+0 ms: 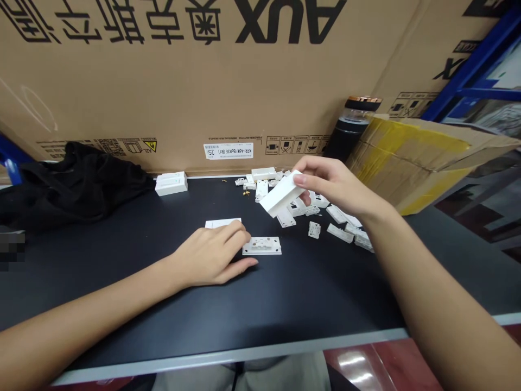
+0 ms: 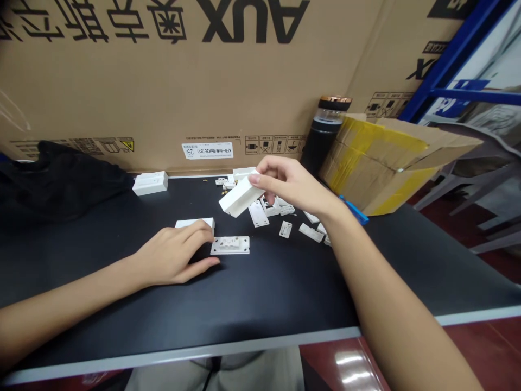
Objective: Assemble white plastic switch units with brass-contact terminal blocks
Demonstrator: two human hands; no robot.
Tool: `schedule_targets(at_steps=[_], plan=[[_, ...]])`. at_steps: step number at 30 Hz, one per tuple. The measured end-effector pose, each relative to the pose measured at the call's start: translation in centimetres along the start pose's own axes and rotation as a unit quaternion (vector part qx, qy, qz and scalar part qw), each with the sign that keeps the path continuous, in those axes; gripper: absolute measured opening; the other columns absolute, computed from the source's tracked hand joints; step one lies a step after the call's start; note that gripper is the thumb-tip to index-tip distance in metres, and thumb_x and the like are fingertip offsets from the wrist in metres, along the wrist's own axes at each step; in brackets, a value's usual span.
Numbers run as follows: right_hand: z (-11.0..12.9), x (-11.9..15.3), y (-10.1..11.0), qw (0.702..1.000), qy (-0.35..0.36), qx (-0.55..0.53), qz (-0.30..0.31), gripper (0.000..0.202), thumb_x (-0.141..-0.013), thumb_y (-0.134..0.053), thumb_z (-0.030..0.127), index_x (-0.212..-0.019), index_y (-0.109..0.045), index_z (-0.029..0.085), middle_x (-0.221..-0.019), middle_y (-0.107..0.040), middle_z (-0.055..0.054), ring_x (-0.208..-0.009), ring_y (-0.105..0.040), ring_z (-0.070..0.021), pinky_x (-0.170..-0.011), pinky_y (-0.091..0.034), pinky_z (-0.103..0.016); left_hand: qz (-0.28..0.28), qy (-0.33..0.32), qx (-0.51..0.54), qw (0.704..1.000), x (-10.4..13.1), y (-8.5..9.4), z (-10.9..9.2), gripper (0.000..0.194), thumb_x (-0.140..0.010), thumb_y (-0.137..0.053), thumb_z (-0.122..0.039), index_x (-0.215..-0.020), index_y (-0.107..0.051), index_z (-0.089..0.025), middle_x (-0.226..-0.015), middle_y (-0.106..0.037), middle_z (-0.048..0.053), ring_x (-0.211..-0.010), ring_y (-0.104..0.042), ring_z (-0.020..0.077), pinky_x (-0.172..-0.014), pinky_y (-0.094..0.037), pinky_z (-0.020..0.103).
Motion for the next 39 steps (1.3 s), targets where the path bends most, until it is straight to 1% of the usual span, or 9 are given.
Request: schedule_targets(at_steps=[3,7,12,17,19,26,30,34,39], plan=[[-0.2,0.0,0.1,1.000,-0.010,0.002,0.007,0.036,-0.083,-0.077,0.052,-0.082,-0.063,0.020,-0.057,-0.059,0.004,-0.053,-0.054,-0.0112,-0.052,-0.040,-0.027,0.029,0.069,0.079,0.994,-0.3,-0.1,0.5,0.041,-0.103,-0.041,-0.058,-0.115,-0.051,-0.020,-0.116,-0.065,0.010,-0.087,-0.068,0.0220,-0.067,-0.055,0.033],[-0.4,0.0,-0.1,0.999,-0.017,-0.026,0.028,0.035,-0.080,-0.082,0.046,-0.088,-0.060,0.020,-0.066,-0.065,0.002,-0.059,-0.059,-0.0122,-0.054,-0.044,-0.026,0.043,0.068,0.142,0.987,-0.7,-0.3,0.4,0.050,-0.098,-0.053,-0.059,-0.128,-0.047,-0.020,-0.124,-0.063,0.012,-0.108,-0.065,0.0282,-0.086,-0.057,0.044],[-0.7,0.0,-0.7,0.999,0.007,-0.017,0.051,0.037,-0.071,-0.088,0.034,-0.090,-0.058,0.021,-0.080,-0.061,0.003,-0.071,-0.059,-0.0124,-0.061,-0.050,-0.027,0.032,0.065,0.231,0.970,-0.6,-0.9,0.8,0.041,-0.099,-0.057,-0.049,-0.129,-0.050,-0.022,-0.116,-0.066,0.008,-0.102,-0.065,0.0237,-0.086,-0.056,0.040],[-1.3,-0.1,-1.0,0.998,0.013,0.004,0.063,0.040,-0.070,-0.089,0.035,-0.091,-0.057,0.022,-0.093,-0.063,-0.001,-0.084,-0.064,-0.0163,-0.076,-0.057,-0.033,-0.018,0.079,0.364,0.928,-0.5,-1.3,1.8,0.034,-0.094,-0.064,-0.042,-0.121,-0.058,-0.022,-0.099,-0.066,0.004,-0.085,-0.065,0.0170,-0.077,-0.057,0.032],[-1.5,-0.1,-1.0,0.998,0.007,0.002,0.067,0.040,-0.073,-0.087,0.036,-0.096,-0.057,0.023,-0.095,-0.064,-0.002,-0.087,-0.065,-0.0173,-0.078,-0.057,-0.034,-0.017,0.077,0.361,0.929,-0.5,-1.2,1.8,0.031,-0.096,-0.062,-0.040,-0.121,-0.059,-0.022,-0.102,-0.065,0.005,-0.087,-0.064,0.0173,-0.078,-0.057,0.033],[-1.8,-0.2,-0.9,0.997,-0.009,-0.001,0.081,0.037,-0.079,-0.084,0.033,-0.109,-0.065,0.023,-0.104,-0.070,-0.004,-0.097,-0.068,-0.0197,-0.083,-0.057,-0.034,0.052,0.064,0.258,0.963,-1.4,-1.1,0.5,0.071,-0.095,-0.061,-0.055,-0.154,-0.034,-0.024,-0.145,-0.055,0.011,-0.122,-0.059,0.0297,-0.098,-0.053,0.047],[-2.0,-0.2,-1.1,0.998,0.014,-0.029,0.050,0.042,-0.080,-0.084,0.031,-0.119,-0.068,0.027,-0.119,-0.072,-0.007,-0.107,-0.070,-0.0225,-0.090,-0.058,-0.037,0.048,0.027,0.289,0.956,-1.8,-1.1,0.0,0.058,-0.100,-0.057,-0.045,-0.151,-0.037,-0.023,-0.138,-0.062,0.007,-0.121,-0.059,0.0257,-0.098,-0.052,0.042],[-2.0,-0.1,-1.1,0.998,0.047,-0.040,0.026,0.046,-0.079,-0.084,0.030,-0.123,-0.069,0.030,-0.133,-0.069,-0.006,-0.118,-0.067,-0.0243,-0.098,-0.057,-0.039,0.033,0.068,0.318,0.945,-1.5,-1.0,0.3,0.055,-0.094,-0.066,-0.050,-0.139,-0.048,-0.023,-0.122,-0.067,0.006,-0.108,-0.064,0.0240,-0.088,-0.053,0.038],[-1.6,-0.1,-1.4,0.997,0.037,-0.019,0.063,0.041,-0.079,-0.084,0.036,-0.116,-0.070,0.024,-0.119,-0.072,-0.009,-0.104,-0.070,-0.0248,-0.087,-0.059,-0.036,0.015,0.091,0.331,0.939,-1.4,-1.3,0.9,0.055,-0.088,-0.072,-0.052,-0.131,-0.053,-0.023,-0.110,-0.069,0.004,-0.102,-0.066,0.0239,-0.086,-0.052,0.038]])
Point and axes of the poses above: each hand's wrist, its own x-axis away from the middle knuckle, its own y-axis out of the back of the hand, z = x × y, the point moved 1 cm from there along -x, towards the middle knuckle
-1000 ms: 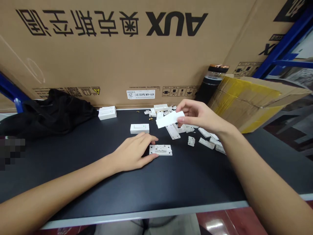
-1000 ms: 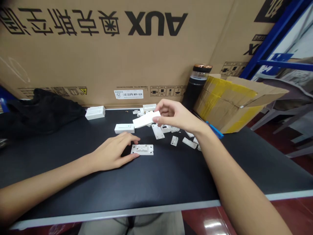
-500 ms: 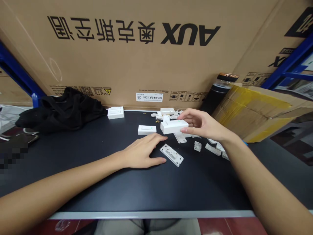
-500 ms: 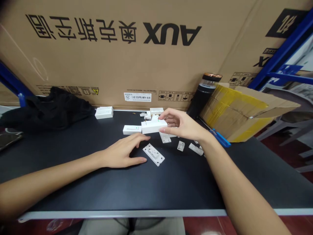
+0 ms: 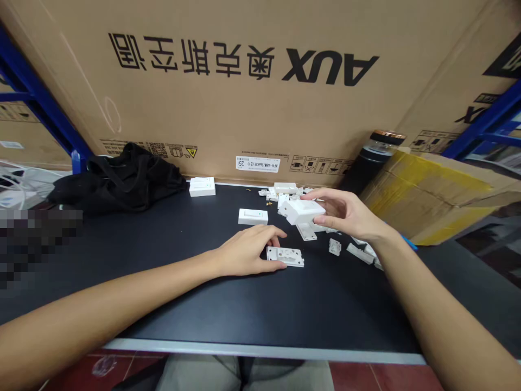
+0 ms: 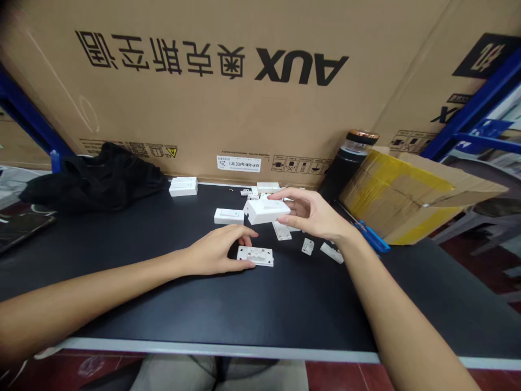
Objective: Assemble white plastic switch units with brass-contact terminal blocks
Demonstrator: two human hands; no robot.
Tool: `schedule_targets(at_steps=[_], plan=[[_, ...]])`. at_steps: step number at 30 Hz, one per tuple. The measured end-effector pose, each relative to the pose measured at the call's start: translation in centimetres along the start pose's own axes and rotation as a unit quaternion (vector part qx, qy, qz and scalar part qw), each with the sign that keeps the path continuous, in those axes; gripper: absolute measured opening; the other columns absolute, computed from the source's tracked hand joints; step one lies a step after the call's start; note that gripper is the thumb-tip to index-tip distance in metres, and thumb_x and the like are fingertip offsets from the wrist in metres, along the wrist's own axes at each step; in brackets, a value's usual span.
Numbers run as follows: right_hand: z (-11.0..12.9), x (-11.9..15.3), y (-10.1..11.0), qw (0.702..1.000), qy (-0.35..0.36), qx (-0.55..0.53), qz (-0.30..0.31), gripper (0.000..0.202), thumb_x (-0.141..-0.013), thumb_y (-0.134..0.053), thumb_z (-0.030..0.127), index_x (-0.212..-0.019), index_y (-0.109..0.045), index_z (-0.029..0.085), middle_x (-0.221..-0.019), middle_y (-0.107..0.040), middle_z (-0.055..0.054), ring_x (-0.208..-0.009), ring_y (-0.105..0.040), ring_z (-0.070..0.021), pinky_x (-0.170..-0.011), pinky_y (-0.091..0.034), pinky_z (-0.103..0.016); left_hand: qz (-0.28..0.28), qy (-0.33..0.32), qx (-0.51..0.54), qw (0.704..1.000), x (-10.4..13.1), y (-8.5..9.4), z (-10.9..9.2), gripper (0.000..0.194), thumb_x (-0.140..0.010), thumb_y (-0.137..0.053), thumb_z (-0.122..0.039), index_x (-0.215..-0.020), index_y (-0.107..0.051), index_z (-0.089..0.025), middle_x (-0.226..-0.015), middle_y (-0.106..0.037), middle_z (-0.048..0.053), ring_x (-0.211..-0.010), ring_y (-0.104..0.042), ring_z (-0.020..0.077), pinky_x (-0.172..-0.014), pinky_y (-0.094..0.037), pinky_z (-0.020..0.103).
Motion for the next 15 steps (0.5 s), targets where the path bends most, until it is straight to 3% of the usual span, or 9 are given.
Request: schedule_targets(at_steps=[3,7,15], plan=[[0.1,0.0,-0.1,1.000,-0.018,0.014,0.019,0.038,-0.079,-0.083,0.036,-0.111,-0.066,0.023,-0.107,-0.070,-0.007,-0.089,-0.070,-0.0210,-0.074,-0.059,-0.032,-0.035,-0.013,0.040,0.999,-0.1,-0.1,0.4,0.053,-0.084,-0.076,-0.047,-0.126,-0.056,-0.021,-0.106,-0.069,0.005,-0.096,-0.067,0.0213,-0.081,-0.053,0.034],[0.0,0.2,-0.3,0.997,-0.042,0.001,0.057,0.038,-0.080,-0.082,0.033,-0.109,-0.058,0.025,-0.091,-0.063,-0.001,-0.076,-0.063,-0.0163,-0.063,-0.054,-0.028,-0.085,0.006,0.140,0.987,-0.3,-0.1,1.0,0.051,-0.079,-0.081,-0.039,-0.118,-0.057,-0.018,-0.106,-0.069,0.005,-0.072,-0.062,0.0120,-0.069,-0.054,0.027],[0.2,0.2,-1.5,0.986,-0.030,0.112,0.119,0.038,-0.078,-0.077,0.021,-0.102,-0.047,0.026,-0.096,-0.053,0.001,-0.078,-0.057,-0.0149,-0.068,-0.050,-0.027,-0.113,0.049,0.241,0.963,-0.6,0.3,1.2,0.054,-0.071,-0.087,-0.036,-0.111,-0.057,-0.017,-0.107,-0.068,0.006,-0.071,-0.063,0.0102,-0.070,-0.055,0.028]])
Point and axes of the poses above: each hand's wrist, its own x-axis away from the middle knuckle, its own y-axis out of the back of the hand, z = x × y, the point moved 1 cm from there along -x, towards the middle knuckle
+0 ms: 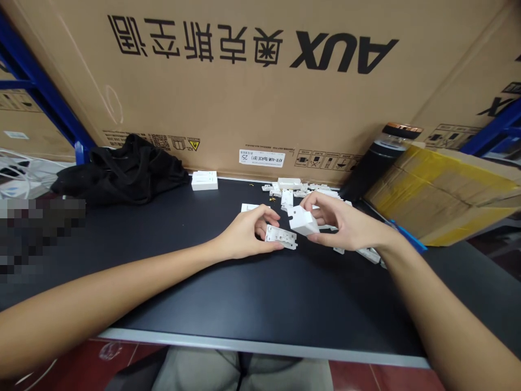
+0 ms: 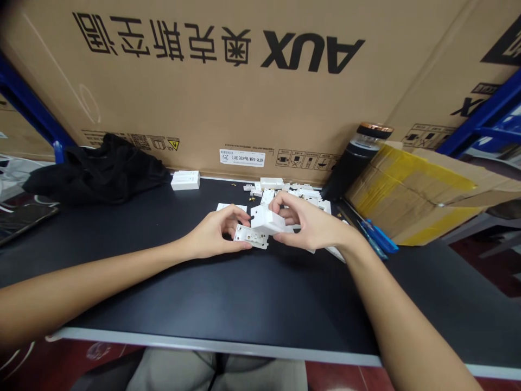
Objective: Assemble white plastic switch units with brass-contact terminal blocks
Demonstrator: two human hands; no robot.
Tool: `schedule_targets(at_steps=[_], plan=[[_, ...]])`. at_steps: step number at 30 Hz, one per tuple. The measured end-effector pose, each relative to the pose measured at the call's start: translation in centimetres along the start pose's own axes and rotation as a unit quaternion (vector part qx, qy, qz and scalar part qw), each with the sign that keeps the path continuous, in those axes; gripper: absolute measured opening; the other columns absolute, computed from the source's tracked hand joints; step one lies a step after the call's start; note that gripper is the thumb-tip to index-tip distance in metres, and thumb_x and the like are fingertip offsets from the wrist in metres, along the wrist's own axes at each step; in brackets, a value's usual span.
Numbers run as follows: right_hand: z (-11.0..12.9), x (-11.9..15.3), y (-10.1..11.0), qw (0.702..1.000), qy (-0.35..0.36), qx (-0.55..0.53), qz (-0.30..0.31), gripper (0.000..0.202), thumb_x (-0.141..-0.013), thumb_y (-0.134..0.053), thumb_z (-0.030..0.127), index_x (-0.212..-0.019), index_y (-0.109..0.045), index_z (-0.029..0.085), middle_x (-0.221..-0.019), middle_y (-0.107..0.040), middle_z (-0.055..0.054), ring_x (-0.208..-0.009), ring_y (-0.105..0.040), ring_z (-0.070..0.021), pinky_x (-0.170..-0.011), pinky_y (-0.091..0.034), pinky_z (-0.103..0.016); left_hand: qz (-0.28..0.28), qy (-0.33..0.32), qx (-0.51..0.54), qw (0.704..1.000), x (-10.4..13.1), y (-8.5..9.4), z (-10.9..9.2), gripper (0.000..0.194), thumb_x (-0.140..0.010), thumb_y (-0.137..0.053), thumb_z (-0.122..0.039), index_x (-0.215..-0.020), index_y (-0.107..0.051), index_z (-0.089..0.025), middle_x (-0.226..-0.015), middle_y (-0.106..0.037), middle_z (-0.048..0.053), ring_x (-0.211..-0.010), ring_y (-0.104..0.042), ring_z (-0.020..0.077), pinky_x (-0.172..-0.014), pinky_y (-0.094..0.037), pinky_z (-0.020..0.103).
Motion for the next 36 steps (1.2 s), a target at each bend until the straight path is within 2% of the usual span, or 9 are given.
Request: schedule_targets(at_steps=[5,11,18,22,25,28,31,33,36], plan=[[0.0,-0.2,-0.3,0.997,0.011,0.080,-0.006,0.035,-0.077,-0.075,0.023,-0.101,-0.049,0.024,-0.097,-0.055,-0.001,-0.077,-0.056,-0.0152,-0.069,-0.049,-0.027,0.006,0.014,0.012,1.000,0.0,0.1,0.0,0.050,-0.068,-0.090,-0.039,-0.101,-0.060,-0.016,-0.093,-0.068,0.002,-0.067,-0.059,0.0090,-0.069,-0.054,0.027],[0.8,-0.6,-0.9,0.992,0.039,0.115,0.033,0.029,-0.082,-0.071,0.029,-0.108,-0.062,0.022,-0.104,-0.065,-0.005,-0.085,-0.062,-0.0189,-0.074,-0.050,-0.030,0.001,0.030,0.017,0.999,0.0,0.2,0.4,0.051,-0.068,-0.090,-0.043,-0.099,-0.058,-0.018,-0.074,-0.063,-0.003,-0.068,-0.063,0.0129,-0.070,-0.054,0.028],[0.2,-0.4,0.6,0.987,0.034,0.154,-0.013,0.028,-0.084,-0.072,0.036,-0.107,-0.064,0.022,-0.109,-0.067,-0.006,-0.099,-0.063,-0.0249,-0.088,-0.050,-0.037,0.003,0.024,-0.119,0.993,0.3,0.0,-0.5,0.050,-0.071,-0.085,-0.051,-0.098,-0.055,-0.020,-0.091,-0.065,0.000,-0.066,-0.059,0.0118,-0.064,-0.052,0.028],[-0.8,-0.3,0.9,0.987,0.007,0.158,-0.023,0.030,-0.084,-0.072,0.038,-0.108,-0.063,0.022,-0.111,-0.066,-0.007,-0.102,-0.063,-0.0269,-0.092,-0.050,-0.042,0.005,0.011,-0.296,0.955,1.1,-0.4,-1.6,0.042,-0.086,-0.066,-0.055,-0.110,-0.053,-0.023,-0.106,-0.067,0.002,-0.080,-0.065,0.0192,-0.072,-0.053,0.035],[-1.1,-0.4,0.9,0.985,0.008,0.173,-0.017,0.031,-0.084,-0.071,0.039,-0.109,-0.063,0.021,-0.111,-0.066,-0.008,-0.101,-0.063,-0.0274,-0.090,-0.051,-0.042,0.005,-0.016,-0.397,0.918,1.7,-0.5,-2.3,0.036,-0.087,-0.061,-0.042,-0.115,-0.051,-0.023,-0.114,-0.068,0.004,-0.095,-0.067,0.0251,-0.077,-0.054,0.039],[-1.1,-0.4,0.9,0.982,0.002,0.188,-0.013,0.032,-0.083,-0.071,0.038,-0.109,-0.064,0.020,-0.110,-0.067,-0.009,-0.098,-0.064,-0.0272,-0.088,-0.051,-0.041,0.003,-0.033,-0.454,0.890,1.9,-0.6,-2.6,0.037,-0.083,-0.058,-0.033,-0.117,-0.051,-0.021,-0.112,-0.070,0.006,-0.103,-0.067,0.0280,-0.082,-0.053,0.040],[-1.0,-0.4,0.9,0.980,-0.006,0.200,-0.015,0.034,-0.082,-0.072,0.038,-0.109,-0.064,0.020,-0.109,-0.068,-0.009,-0.098,-0.064,-0.0275,-0.086,-0.051,-0.041,-0.004,-0.034,-0.480,0.876,1.9,-0.6,-2.6,0.041,-0.083,-0.060,-0.038,-0.120,-0.052,-0.021,-0.102,-0.072,0.006,-0.099,-0.068,0.0301,-0.084,-0.052,0.041],[-1.0,-0.3,1.0,0.980,-0.006,0.199,-0.015,0.033,-0.082,-0.072,0.039,-0.107,-0.065,0.020,-0.108,-0.068,-0.009,-0.097,-0.064,-0.0275,-0.086,-0.050,-0.040,0.003,-0.025,-0.460,0.887,2.0,-0.5,-2.6,0.045,-0.086,-0.061,-0.048,-0.121,-0.052,-0.022,-0.091,-0.071,0.004,-0.088,-0.070,0.0293,-0.076,-0.050,0.039],[-1.0,-0.3,1.2,0.981,-0.001,0.195,-0.020,0.031,-0.081,-0.072,0.040,-0.104,-0.066,0.020,-0.105,-0.069,-0.009,-0.095,-0.064,-0.0273,-0.084,-0.049,-0.040,0.084,-0.035,-0.334,0.938,2.2,-0.1,-2.3,0.035,-0.097,-0.051,-0.049,-0.122,-0.049,-0.024,-0.076,-0.068,-0.002,-0.066,-0.065,0.0202,-0.062,-0.044,0.031]])
Point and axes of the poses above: each hand's wrist, its own x-axis away from the middle knuckle, its own y-axis out of the back of the hand, z = x × y, the point moved 1 cm from there along -x, towards the middle knuckle
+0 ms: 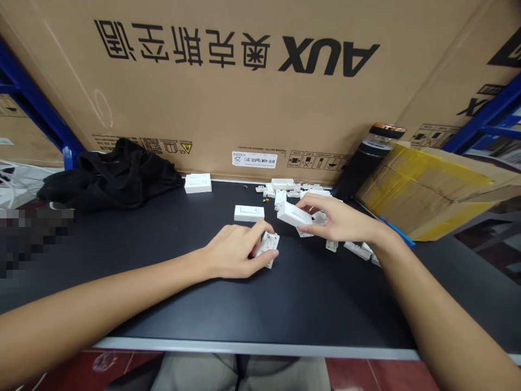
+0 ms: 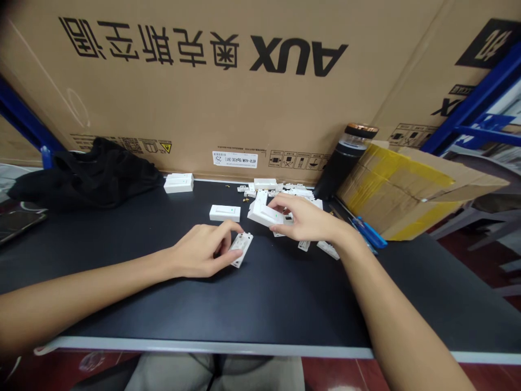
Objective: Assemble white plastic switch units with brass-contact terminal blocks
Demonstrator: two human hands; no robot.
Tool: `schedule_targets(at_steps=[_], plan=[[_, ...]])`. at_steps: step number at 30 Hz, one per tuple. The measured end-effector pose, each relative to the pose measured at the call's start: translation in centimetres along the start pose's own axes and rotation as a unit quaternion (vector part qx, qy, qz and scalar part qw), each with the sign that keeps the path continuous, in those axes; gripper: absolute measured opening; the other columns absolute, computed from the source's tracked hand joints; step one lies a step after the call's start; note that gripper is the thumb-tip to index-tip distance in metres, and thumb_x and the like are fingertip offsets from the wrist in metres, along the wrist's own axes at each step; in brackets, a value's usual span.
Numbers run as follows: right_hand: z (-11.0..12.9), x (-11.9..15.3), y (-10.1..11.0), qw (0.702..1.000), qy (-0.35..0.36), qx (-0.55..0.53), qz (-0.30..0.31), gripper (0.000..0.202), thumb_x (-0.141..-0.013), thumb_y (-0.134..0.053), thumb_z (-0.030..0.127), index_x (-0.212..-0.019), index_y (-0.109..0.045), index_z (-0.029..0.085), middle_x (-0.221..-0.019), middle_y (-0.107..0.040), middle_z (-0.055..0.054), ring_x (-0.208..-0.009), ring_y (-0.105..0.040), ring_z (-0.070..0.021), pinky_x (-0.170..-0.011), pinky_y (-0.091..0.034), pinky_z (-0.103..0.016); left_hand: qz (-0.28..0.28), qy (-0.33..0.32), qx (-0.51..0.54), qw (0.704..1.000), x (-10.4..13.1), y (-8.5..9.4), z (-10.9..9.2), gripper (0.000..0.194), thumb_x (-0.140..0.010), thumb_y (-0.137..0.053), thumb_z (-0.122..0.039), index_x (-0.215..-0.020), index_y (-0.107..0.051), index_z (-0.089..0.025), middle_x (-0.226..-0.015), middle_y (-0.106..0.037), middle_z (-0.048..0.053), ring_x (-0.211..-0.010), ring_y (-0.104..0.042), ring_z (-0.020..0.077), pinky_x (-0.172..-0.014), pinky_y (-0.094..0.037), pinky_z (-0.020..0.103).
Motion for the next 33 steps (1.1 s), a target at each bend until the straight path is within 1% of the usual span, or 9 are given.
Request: schedule_targets(at_steps=[2,4,7,9,12,15,22,29,33], plan=[[-0.1,0.1,0.1,1.000,-0.005,-0.001,-0.007,0.032,-0.082,-0.072,0.041,-0.106,-0.066,0.021,-0.106,-0.070,-0.008,-0.094,-0.064,-0.0272,-0.083,-0.049,-0.040,0.017,-0.052,0.097,0.994,0.1,0.1,0.5,0.020,-0.101,-0.045,-0.035,-0.117,-0.048,-0.023,-0.072,-0.065,-0.005,-0.058,-0.059,0.0149,-0.060,-0.042,0.028],[-0.1,0.1,0.2,1.000,-0.013,-0.004,-0.010,0.032,-0.082,-0.071,0.040,-0.108,-0.066,0.022,-0.107,-0.069,-0.008,-0.094,-0.064,-0.0272,-0.083,-0.049,-0.040,-0.022,-0.072,0.125,0.989,0.1,0.3,1.2,0.019,-0.093,-0.050,-0.022,-0.111,-0.048,-0.023,-0.078,-0.064,-0.004,-0.061,-0.057,0.0137,-0.061,-0.043,0.027],[0.1,0.2,0.2,1.000,-0.019,-0.007,-0.011,0.032,-0.083,-0.070,0.040,-0.108,-0.066,0.021,-0.107,-0.069,-0.008,-0.095,-0.064,-0.0272,-0.084,-0.050,-0.040,-0.047,-0.067,0.090,0.993,-0.3,0.4,1.8,0.048,-0.075,-0.056,-0.013,-0.121,-0.049,-0.022,-0.109,-0.066,0.004,-0.091,-0.064,0.0200,-0.079,-0.052,0.032],[0.3,0.1,0.2,1.000,-0.018,-0.005,-0.010,0.032,-0.083,-0.070,0.040,-0.108,-0.066,0.020,-0.107,-0.069,-0.008,-0.095,-0.063,-0.0271,-0.085,-0.050,-0.040,-0.001,-0.089,0.068,0.994,-0.7,0.4,1.9,0.069,-0.073,-0.058,-0.014,-0.139,-0.042,-0.022,-0.134,-0.059,0.010,-0.120,-0.058,0.0271,-0.100,-0.049,0.042],[0.6,0.0,0.1,1.000,-0.019,0.003,0.000,0.034,-0.082,-0.071,0.042,-0.108,-0.066,0.020,-0.107,-0.070,-0.008,-0.094,-0.064,-0.0274,-0.083,-0.050,-0.040,0.072,-0.138,0.044,0.987,-1.1,0.3,1.6,0.083,-0.080,-0.061,-0.020,-0.155,-0.026,-0.021,-0.150,-0.049,0.014,-0.137,-0.046,0.0321,-0.116,-0.037,0.050],[0.7,-0.1,-0.1,1.000,-0.022,0.008,0.011,0.036,-0.083,-0.070,0.043,-0.109,-0.067,0.020,-0.109,-0.070,-0.009,-0.095,-0.063,-0.0275,-0.082,-0.049,-0.039,0.082,-0.159,0.045,0.983,-1.2,0.2,1.5,0.081,-0.086,-0.064,-0.026,-0.157,-0.024,-0.024,-0.147,-0.054,0.010,-0.134,-0.048,0.0300,-0.117,-0.035,0.048],[0.2,-0.1,-0.2,0.999,-0.037,0.010,0.022,0.035,-0.083,-0.071,0.043,-0.108,-0.066,0.020,-0.109,-0.068,-0.009,-0.095,-0.062,-0.0266,-0.082,-0.049,-0.040,0.054,-0.145,0.096,0.983,-1.1,-0.2,2.1,0.061,-0.096,-0.065,-0.043,-0.147,-0.039,-0.022,-0.119,-0.066,0.009,-0.110,-0.062,0.0248,-0.101,-0.048,0.042],[1.8,0.1,0.2,0.999,0.040,-0.035,-0.001,0.029,-0.084,-0.073,0.040,-0.104,-0.065,0.021,-0.103,-0.069,-0.006,-0.088,-0.062,-0.0217,-0.080,-0.051,-0.035,-0.102,-0.089,0.279,0.951,-1.4,-0.5,3.0,0.056,-0.084,-0.080,-0.035,-0.128,-0.050,-0.019,-0.107,-0.067,0.007,-0.096,-0.069,0.0175,-0.093,-0.058,0.035],[2.6,0.0,-0.5,0.997,0.077,-0.005,0.014,0.024,-0.082,-0.073,0.032,-0.102,-0.066,0.021,-0.098,-0.069,-0.006,-0.085,-0.061,-0.0201,-0.077,-0.048,-0.033,-0.121,-0.068,0.316,0.939,-1.4,-0.4,2.9,0.059,-0.078,-0.086,-0.035,-0.123,-0.052,-0.018,-0.106,-0.068,0.007,-0.095,-0.071,0.0173,-0.096,-0.059,0.035]])
Point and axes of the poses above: each hand's wrist, its own x-axis away from the middle knuckle, its own y-axis out of the back of the hand, z = x × y, the point moved 1 cm from there along -x, towards the middle knuckle
